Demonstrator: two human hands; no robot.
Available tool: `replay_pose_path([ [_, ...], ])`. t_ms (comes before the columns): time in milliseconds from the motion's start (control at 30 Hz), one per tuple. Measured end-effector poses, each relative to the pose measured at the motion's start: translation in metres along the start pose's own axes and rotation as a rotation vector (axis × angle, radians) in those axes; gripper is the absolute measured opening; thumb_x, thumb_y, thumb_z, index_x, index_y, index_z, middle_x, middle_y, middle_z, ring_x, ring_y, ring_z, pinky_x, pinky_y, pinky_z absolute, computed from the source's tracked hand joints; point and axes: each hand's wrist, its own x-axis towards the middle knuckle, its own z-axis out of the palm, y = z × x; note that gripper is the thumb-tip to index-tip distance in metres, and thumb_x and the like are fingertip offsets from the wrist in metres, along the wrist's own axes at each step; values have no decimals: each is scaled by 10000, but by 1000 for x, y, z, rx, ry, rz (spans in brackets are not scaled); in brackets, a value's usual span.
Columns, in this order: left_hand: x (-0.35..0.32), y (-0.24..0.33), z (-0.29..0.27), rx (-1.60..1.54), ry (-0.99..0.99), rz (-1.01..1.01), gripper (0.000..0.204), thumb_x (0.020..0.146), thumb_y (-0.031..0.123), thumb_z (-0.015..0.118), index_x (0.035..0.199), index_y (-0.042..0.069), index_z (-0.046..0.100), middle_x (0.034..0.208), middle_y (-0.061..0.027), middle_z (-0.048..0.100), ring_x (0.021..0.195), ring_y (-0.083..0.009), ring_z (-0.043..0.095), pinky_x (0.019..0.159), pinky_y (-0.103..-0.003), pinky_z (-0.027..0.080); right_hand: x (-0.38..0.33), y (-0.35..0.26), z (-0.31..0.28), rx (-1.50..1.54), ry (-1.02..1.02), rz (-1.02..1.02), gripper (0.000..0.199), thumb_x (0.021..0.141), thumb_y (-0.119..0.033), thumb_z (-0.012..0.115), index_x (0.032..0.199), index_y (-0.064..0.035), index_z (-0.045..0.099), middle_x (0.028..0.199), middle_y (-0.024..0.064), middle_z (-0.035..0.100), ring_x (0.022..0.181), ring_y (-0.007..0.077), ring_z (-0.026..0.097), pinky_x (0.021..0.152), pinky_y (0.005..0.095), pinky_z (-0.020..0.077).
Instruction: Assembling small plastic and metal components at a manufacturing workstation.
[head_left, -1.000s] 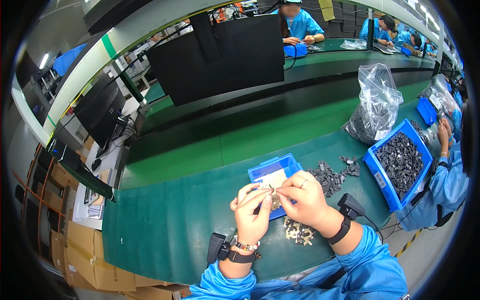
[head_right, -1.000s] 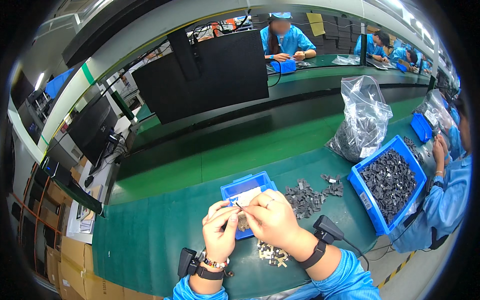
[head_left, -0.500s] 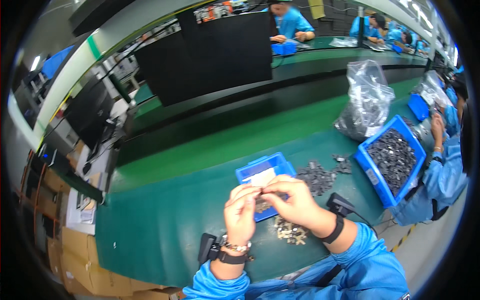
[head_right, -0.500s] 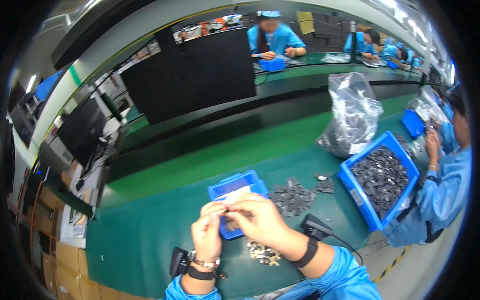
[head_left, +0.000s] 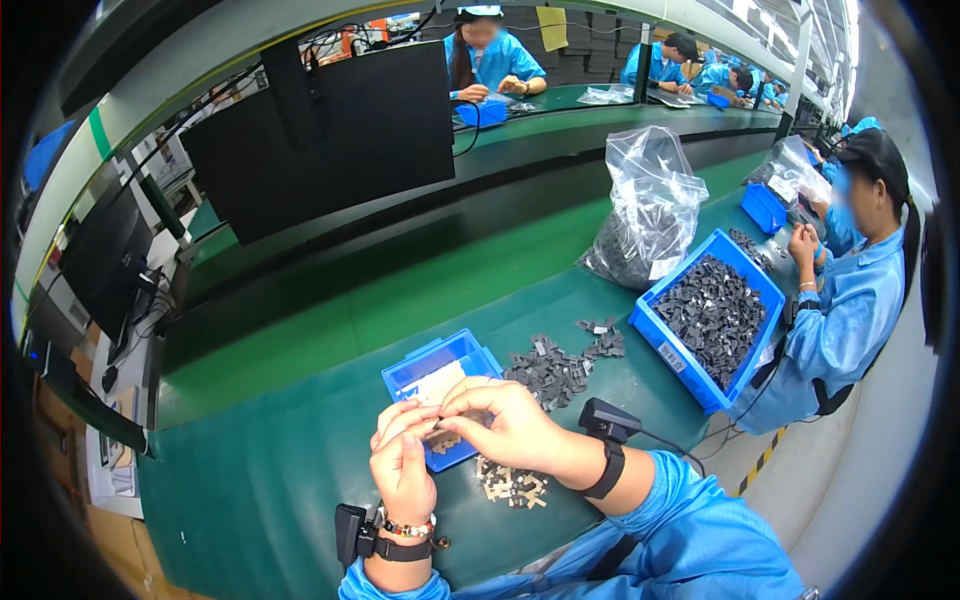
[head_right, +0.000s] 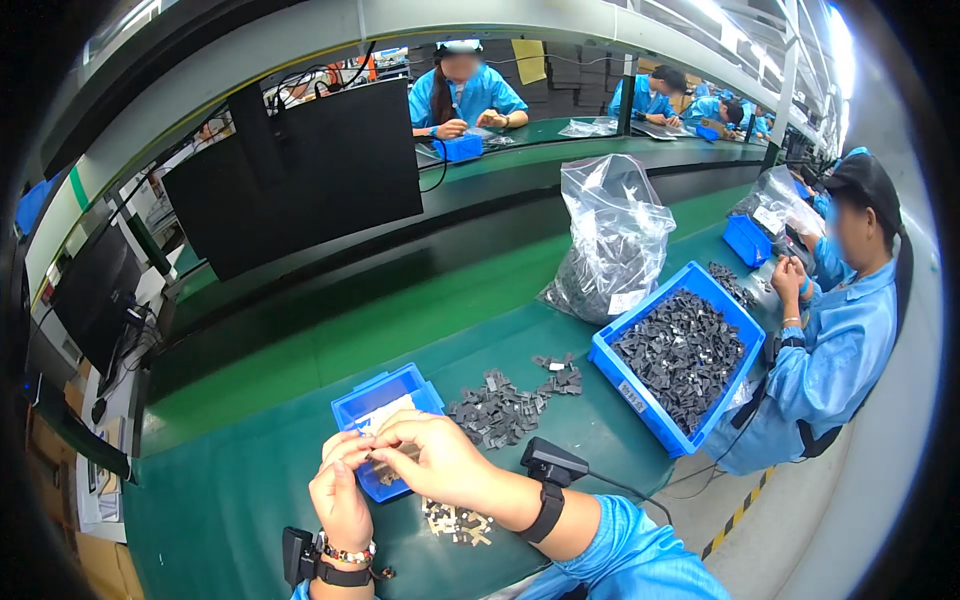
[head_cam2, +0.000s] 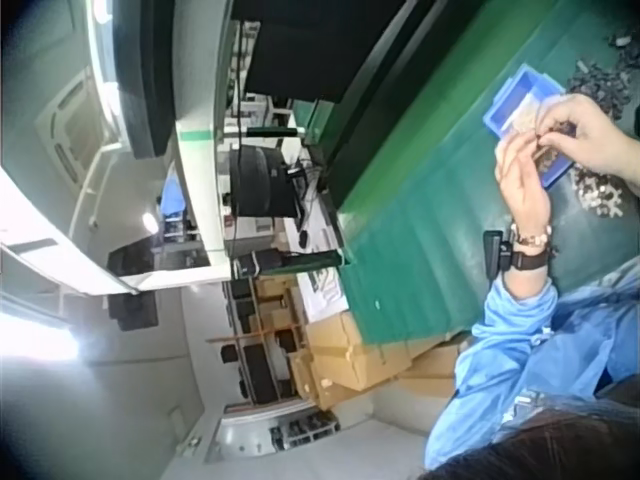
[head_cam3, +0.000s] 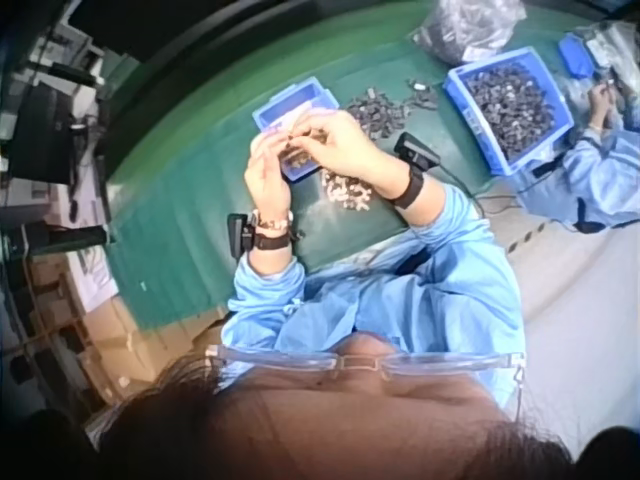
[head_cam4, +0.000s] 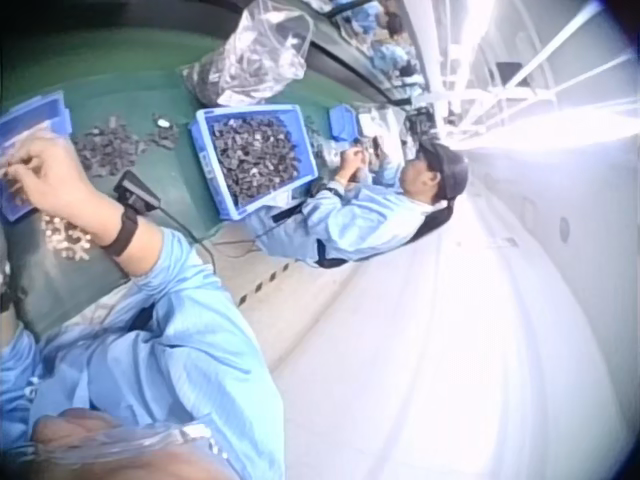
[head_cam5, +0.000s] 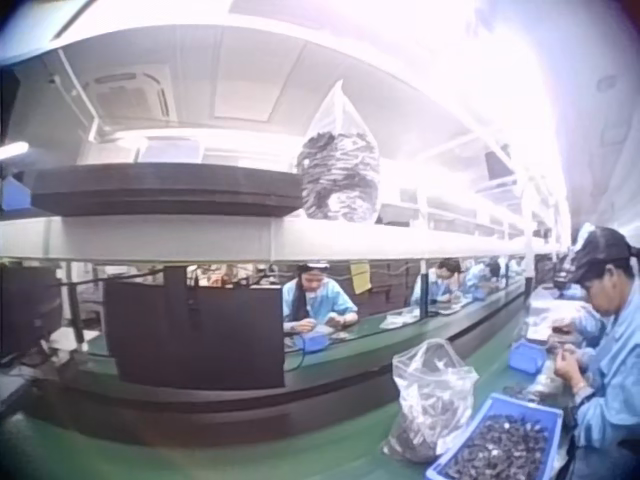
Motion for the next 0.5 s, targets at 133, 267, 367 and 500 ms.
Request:
replay_pose_path([
  [133,-1,-1,1,7,-17,5,412,1012,288,442,896,15,728,982,-114,725,1073,-312,590,961,-437,420,-2,0,-2,-102,9,-8,29,847,-10,670,866,7,656,891,106,675,855,229,650,786,329,515],
  [267,-2,-1,2,29,46,-41,382,1009,277,466,926,6,721,968,-111,725,1078,-290,586,959,-419,425,4,1,-14,-180,87,-78,34,824,-3,672,844,7,646,883,106,676,857,238,653,789,338,515],
  [367,-2,-1,-3,-69,133,-219,281,994,167,505,946,-44,686,1005,-132,710,1124,-245,558,1021,-395,394,16,-1,-58,-476,274,7,187,793,-58,701,970,0,691,980,159,698,932,280,677,841,362,529],
  [500,-2,-6,-1,-51,113,-188,154,874,-53,558,943,-23,692,992,-114,713,1096,-227,572,996,-370,420,6,35,-128,-938,396,349,425,759,-40,708,1179,-45,638,1020,158,699,982,338,653,866,405,516],
])
